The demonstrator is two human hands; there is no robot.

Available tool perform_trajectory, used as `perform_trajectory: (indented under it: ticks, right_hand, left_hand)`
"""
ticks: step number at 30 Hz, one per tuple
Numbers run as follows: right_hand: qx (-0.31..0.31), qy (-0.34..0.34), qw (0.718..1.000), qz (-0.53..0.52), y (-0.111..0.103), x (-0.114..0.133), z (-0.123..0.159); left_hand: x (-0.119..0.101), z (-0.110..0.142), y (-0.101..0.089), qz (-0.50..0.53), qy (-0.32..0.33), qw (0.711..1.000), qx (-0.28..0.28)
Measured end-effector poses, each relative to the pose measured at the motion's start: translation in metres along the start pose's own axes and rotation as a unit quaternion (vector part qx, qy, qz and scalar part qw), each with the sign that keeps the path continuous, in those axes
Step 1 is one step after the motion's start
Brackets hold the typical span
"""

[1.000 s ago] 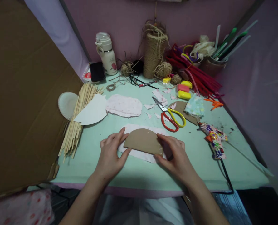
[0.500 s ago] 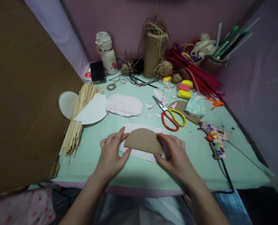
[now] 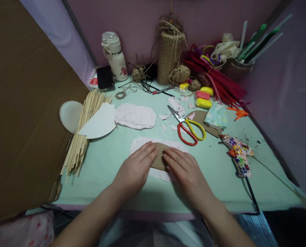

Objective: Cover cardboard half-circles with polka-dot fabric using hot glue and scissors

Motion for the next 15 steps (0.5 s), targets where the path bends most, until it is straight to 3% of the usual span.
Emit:
perform_trajectory:
  ticks: [3, 7, 15]
  right_hand:
    - [0.019, -0.009, 1.0, 0.006, 0.015, -0.001, 0.0]
    - [0.021, 0.01, 1.0, -0.01, 0.024, -0.004, 0.006]
    - [-0.007, 0.039, 0.998, -0.048, 0.024, -0.008, 0.009]
  left_hand:
    - [-0.003, -0.002, 0.016, -0.027, 0.025, 0.999, 0.013]
    - [0.004, 0.002, 0.03, -0.027, 0.012, 0.999, 0.022]
    - [0.012, 0.002, 0.035, -0.005, -0.022, 0.995, 0.099]
Point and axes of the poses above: each hand's wrist, its own z-axis away from the middle knuckle, its own y-axis out of the palm, x = y × z, the point moved 10 cm from there along -z, towards the middle knuckle, and after that the axes turned 14 degrees about -y, right-handed, at the moved point
